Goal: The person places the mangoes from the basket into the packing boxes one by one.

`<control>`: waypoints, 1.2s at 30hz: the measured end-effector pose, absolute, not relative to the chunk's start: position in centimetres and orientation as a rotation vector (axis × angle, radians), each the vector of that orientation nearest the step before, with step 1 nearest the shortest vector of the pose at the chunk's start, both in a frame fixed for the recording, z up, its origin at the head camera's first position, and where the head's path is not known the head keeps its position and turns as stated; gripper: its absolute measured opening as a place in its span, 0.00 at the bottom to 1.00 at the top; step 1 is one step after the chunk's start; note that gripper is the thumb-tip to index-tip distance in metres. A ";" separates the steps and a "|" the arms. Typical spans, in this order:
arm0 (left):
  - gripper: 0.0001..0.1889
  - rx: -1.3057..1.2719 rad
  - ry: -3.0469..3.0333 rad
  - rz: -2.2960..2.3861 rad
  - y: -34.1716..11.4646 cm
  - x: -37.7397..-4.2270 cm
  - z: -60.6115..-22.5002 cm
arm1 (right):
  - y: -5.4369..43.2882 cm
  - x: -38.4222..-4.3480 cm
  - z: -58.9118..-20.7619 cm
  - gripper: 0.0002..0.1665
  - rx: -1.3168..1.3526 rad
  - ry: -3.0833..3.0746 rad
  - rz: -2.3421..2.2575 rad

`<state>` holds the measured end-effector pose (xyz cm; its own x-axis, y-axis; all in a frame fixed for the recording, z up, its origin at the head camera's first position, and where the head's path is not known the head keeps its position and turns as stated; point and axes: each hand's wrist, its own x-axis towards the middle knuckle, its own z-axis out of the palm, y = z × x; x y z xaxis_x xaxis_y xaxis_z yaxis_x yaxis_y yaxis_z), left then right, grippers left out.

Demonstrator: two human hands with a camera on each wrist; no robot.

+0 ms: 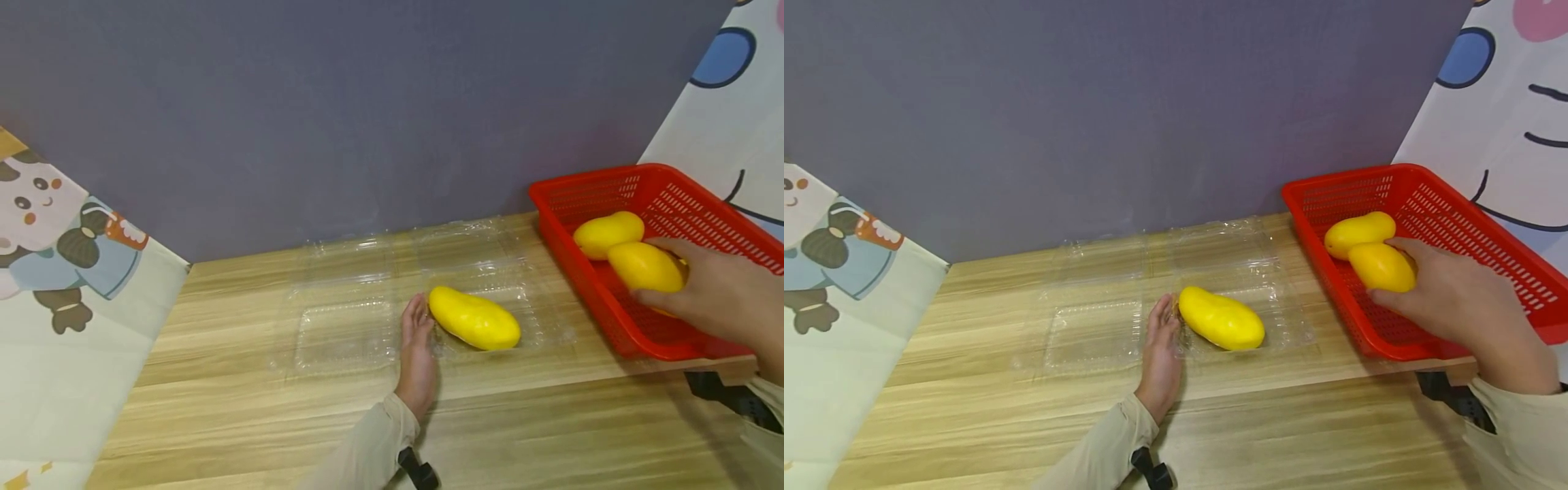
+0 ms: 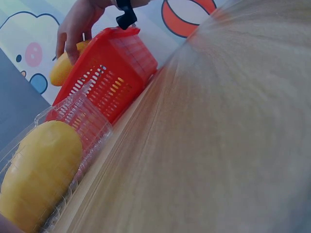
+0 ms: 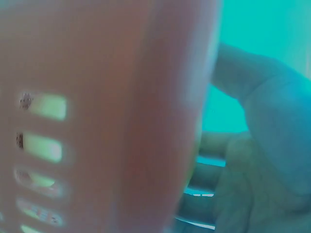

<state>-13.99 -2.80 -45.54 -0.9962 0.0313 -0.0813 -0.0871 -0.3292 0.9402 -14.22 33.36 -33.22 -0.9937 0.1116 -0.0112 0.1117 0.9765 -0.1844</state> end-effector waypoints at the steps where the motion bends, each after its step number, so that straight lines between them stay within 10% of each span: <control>1: 0.28 -0.071 1.775 2.507 -2.8 -14.0 -45.6 | 33.2 -14.2 -33.2 0.61 0.171 3.129 -0.292; 36: 0.25 -0.084 1.747 2.538 -2.6 -14.3 -45.7 | 26.7 -13.3 -32.3 0.56 -0.118 3.258 -0.453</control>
<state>-14.26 -2.57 -45.74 -0.9968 0.0177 -0.0784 -0.0796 -0.3563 0.9310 -13.30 26.74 -32.26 -0.9863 -0.0498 0.1572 -0.0908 0.9598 -0.2656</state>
